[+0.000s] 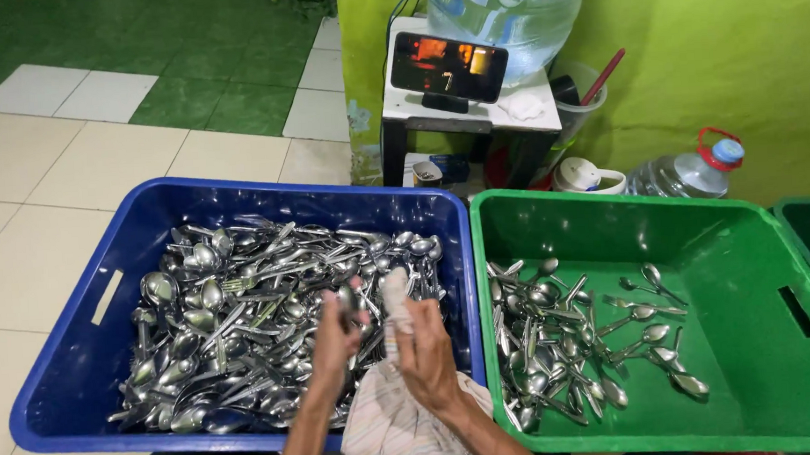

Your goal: The recorder is wiping individual metal spoons with a cloth and moving them from a blue bin to a green bin.

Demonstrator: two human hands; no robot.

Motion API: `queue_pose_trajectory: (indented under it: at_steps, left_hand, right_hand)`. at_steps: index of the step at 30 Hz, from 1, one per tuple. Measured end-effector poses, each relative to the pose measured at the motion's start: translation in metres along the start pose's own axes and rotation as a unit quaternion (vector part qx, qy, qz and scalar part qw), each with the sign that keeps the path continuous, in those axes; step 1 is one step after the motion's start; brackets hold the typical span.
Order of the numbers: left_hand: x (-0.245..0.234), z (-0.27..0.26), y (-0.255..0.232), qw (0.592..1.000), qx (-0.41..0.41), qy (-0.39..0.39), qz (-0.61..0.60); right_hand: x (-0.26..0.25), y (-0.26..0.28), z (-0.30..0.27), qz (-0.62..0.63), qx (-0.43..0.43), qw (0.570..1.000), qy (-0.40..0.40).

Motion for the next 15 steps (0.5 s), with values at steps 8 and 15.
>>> queue_pose_trajectory:
  at_steps: [8, 15]
  left_hand:
    - [0.007, -0.021, 0.009, 0.996, 0.029, -0.019, 0.077]
    - [0.000, -0.036, 0.005, 0.970, 0.023, -0.008, 0.244]
  right_hand:
    - [-0.011, 0.020, 0.030, -0.185, -0.193, 0.962, -0.058]
    - [0.012, 0.010, 0.002, -0.245, -0.284, 0.927, -0.003]
Point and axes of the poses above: each hand's wrist, its own z-axis towards the middle knuckle, its own x-axis out of the palm, y = z × x, the point moved 7 cm from there along z, towards the middle knuckle, and after that the axes turned 2 degrees about z, right-handed, at the moved point
